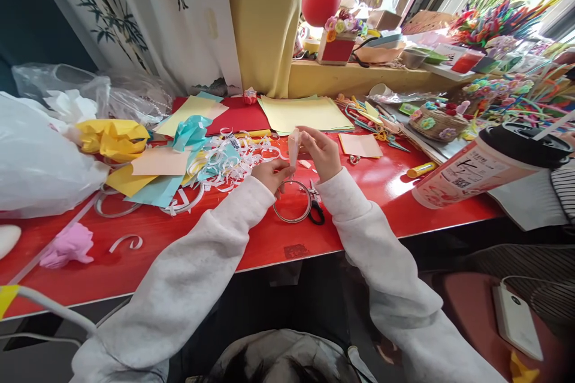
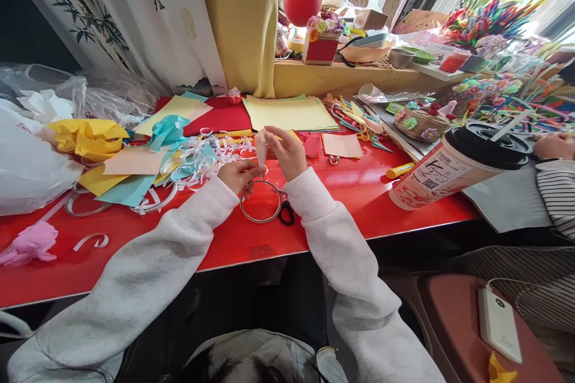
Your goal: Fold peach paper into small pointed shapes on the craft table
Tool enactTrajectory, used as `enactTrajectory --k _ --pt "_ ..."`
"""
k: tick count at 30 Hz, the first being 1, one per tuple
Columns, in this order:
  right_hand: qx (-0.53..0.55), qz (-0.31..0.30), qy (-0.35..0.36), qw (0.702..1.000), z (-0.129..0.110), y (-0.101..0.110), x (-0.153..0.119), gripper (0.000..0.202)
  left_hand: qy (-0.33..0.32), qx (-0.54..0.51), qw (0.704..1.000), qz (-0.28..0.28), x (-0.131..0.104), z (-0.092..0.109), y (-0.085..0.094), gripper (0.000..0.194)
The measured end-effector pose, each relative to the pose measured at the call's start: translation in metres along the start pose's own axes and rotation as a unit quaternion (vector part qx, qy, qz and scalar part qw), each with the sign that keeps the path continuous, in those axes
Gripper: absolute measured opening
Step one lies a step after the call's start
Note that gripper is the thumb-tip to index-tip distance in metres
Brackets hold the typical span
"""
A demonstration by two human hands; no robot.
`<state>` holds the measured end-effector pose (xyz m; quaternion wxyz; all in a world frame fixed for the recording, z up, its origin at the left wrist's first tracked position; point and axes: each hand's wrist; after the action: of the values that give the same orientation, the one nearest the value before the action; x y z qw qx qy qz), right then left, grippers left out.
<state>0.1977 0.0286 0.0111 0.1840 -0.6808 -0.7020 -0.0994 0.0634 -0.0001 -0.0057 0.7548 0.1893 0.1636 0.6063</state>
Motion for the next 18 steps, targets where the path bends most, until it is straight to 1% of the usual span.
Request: enactTrajectory --k 3,5,6,9,11,13,15,18 --pt "0.052 -0.066 -0.076 0.994 -0.0045 0.0002 0.0013 0.042 0.01 -0.009 1.0 -0.007 -0.0006 0.0025 0.0017 0.034" --pt "0.054 -0.095 -0.101 0.989 -0.0058 0.0001 0.0006 0.037 0.005 -0.01 1.0 -0.013 -0.0007 0.0033 0.0021 0.035" --pt "0.053 -0.096 -0.102 0.989 -0.0058 0.0 0.0001 0.036 0.001 -0.012 1.0 -0.016 -0.0006 0.0033 0.002 0.035" --pt "0.069 -0.068 -0.086 0.992 -0.0036 -0.0002 -0.0007 0.035 -0.013 -0.023 0.999 -0.029 0.0 0.0031 0.0004 0.036" --pt "0.08 -0.059 -0.082 0.992 -0.0017 -0.0004 -0.0004 0.036 -0.009 -0.016 0.999 -0.026 0.0004 0.0033 -0.0007 0.037" --pt "0.085 -0.07 -0.095 0.989 -0.0006 -0.0007 0.0001 0.035 0.006 0.001 1.0 -0.012 0.0012 0.0034 -0.0009 0.035" --pt "0.093 -0.096 -0.12 0.984 -0.0005 -0.0012 0.0006 0.035 0.021 0.011 1.0 0.0 0.0022 0.0029 -0.0002 0.033" --pt "0.107 -0.125 -0.134 0.977 -0.0004 -0.0022 0.0005 0.035 0.027 0.009 1.0 0.001 0.0036 0.0012 0.0012 0.033"
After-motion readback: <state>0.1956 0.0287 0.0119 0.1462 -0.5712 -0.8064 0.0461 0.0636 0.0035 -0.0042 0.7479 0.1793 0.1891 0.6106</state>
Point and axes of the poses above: each hand's wrist, its own x-axis towards the middle knuckle, its own y-axis out of the back of the hand, z = x × y, and after that the axes turned 11 degrees about x, right-handed
